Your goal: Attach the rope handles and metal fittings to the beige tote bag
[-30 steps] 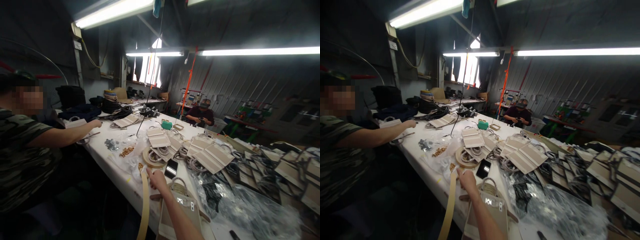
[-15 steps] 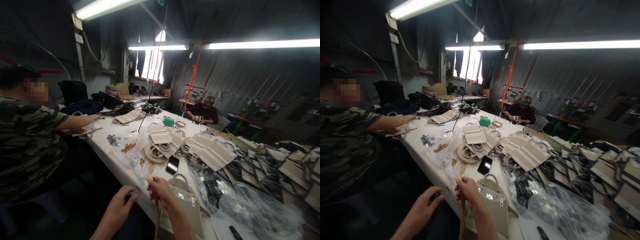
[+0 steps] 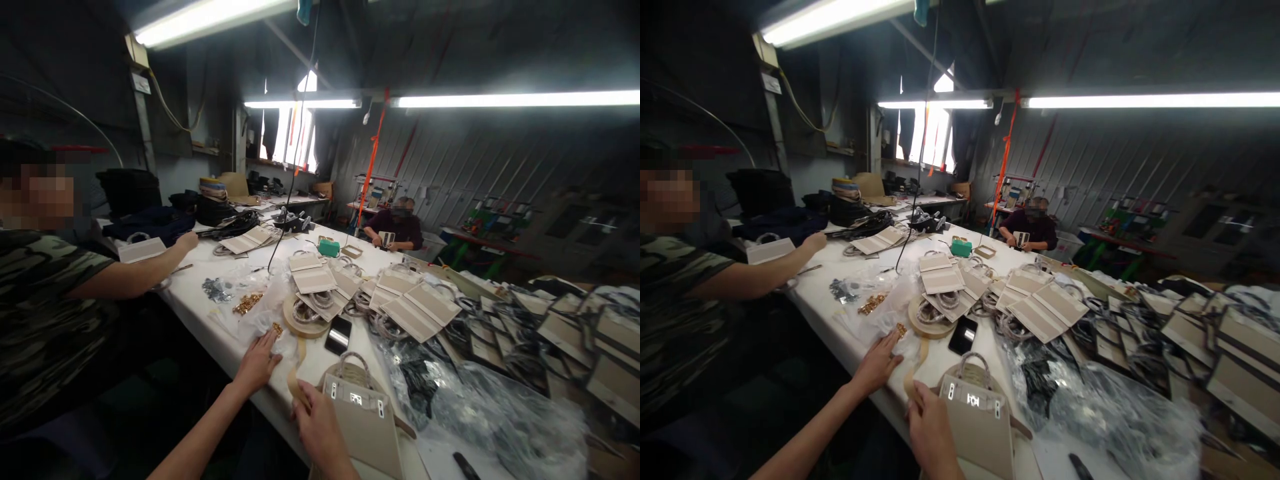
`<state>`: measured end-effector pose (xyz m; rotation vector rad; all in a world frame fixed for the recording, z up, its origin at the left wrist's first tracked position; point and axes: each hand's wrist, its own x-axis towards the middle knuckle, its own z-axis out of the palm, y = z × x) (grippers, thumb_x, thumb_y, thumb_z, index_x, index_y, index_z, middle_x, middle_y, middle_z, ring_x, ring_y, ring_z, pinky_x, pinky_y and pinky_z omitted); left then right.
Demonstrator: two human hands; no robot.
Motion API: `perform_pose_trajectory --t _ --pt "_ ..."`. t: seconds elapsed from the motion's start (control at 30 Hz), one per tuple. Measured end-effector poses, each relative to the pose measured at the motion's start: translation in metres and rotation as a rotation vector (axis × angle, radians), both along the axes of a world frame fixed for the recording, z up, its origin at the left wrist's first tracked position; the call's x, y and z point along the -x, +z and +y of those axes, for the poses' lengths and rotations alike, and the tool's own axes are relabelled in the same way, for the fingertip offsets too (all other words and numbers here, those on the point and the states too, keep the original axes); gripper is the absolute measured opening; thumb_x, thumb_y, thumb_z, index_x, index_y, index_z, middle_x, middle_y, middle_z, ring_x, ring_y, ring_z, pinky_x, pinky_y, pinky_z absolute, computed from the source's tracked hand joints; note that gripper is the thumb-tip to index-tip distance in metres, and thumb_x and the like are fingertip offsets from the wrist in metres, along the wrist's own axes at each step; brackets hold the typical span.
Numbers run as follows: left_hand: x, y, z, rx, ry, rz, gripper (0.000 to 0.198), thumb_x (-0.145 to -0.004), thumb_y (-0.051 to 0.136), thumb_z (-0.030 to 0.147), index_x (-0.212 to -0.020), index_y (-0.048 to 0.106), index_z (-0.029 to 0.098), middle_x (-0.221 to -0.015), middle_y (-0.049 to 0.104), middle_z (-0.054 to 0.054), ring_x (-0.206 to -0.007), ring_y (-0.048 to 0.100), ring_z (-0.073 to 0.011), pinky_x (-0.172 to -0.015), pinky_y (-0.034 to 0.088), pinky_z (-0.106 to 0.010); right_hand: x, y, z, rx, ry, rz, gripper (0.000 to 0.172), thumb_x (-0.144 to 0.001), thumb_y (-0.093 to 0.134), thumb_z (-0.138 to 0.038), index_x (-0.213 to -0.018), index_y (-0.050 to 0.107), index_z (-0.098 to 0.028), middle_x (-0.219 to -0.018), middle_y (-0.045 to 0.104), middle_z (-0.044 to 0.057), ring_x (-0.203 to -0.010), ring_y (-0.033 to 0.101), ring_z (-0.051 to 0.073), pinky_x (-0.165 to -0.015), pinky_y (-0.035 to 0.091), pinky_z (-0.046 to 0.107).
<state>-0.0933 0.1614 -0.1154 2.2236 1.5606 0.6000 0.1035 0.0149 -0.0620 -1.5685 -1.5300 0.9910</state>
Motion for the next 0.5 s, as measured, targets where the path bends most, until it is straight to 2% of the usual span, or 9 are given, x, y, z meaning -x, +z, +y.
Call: perform_pose_trajectory --t 0.1,0.2,0.3,0.4,0.5 --pt "-0.001 0.002 0.010 -0.008 0.053 -0.001 0.078 -0.101 0.055 0.028 -0.175 0.036 0.013 -0.178 0.048 -0.015 -0.164 0.045 -0.0289 -0.137 0.032 -0.045 0.000 -0.013 -0.003 -0.024 0.040 -0.113 0.038 -0.099 0.060 -0.042 -0.126 0.080 -0.024 -0.097 0.083 0.012 -0.092 0.078 0.030 -0.092 0.059 0.042" --pt "-0.001 0.007 0.023 -0.011 0.092 0.057 0.074 -0.102 0.054 0.027 -0.174 0.040 0.017 -0.171 0.058 -0.012 -0.157 0.052 -0.0298 -0.134 0.036 -0.042 0.001 -0.039 -0.003 -0.014 0.053 -0.183 0.050 -0.098 0.060 -0.049 -0.137 0.077 -0.023 -0.110 0.084 0.018 -0.107 0.078 0.036 -0.104 0.057 0.049" --pt "0.004 0.013 0.038 -0.002 0.098 0.130 0.072 -0.103 0.053 0.030 -0.173 0.042 0.017 -0.168 0.061 -0.012 -0.153 0.056 -0.0319 -0.133 0.036 -0.042 -0.002 -0.061 0.001 -0.012 0.049 -0.209 0.057 -0.096 0.062 -0.055 -0.141 0.076 -0.023 -0.116 0.083 0.021 -0.118 0.077 0.041 -0.111 0.054 0.053" --pt "0.013 0.021 0.053 0.005 0.085 0.194 0.073 -0.101 0.053 0.028 -0.172 0.043 0.015 -0.165 0.064 -0.014 -0.150 0.058 -0.0334 -0.133 0.035 -0.043 -0.007 -0.067 0.005 -0.010 0.058 -0.188 0.056 -0.096 0.065 -0.059 -0.140 0.076 -0.027 -0.112 0.085 0.019 -0.115 0.077 0.041 -0.110 0.055 0.052" --pt "0.021 0.028 0.064 0.009 0.073 0.220 0.074 -0.099 0.054 0.024 -0.171 0.044 0.012 -0.161 0.067 -0.016 -0.150 0.057 -0.0340 -0.136 0.028 -0.045 -0.009 -0.064 0.007 -0.034 0.077 -0.182 0.051 -0.096 0.066 -0.061 -0.134 0.078 -0.029 -0.108 0.085 0.016 -0.113 0.077 0.039 -0.108 0.056 0.049"
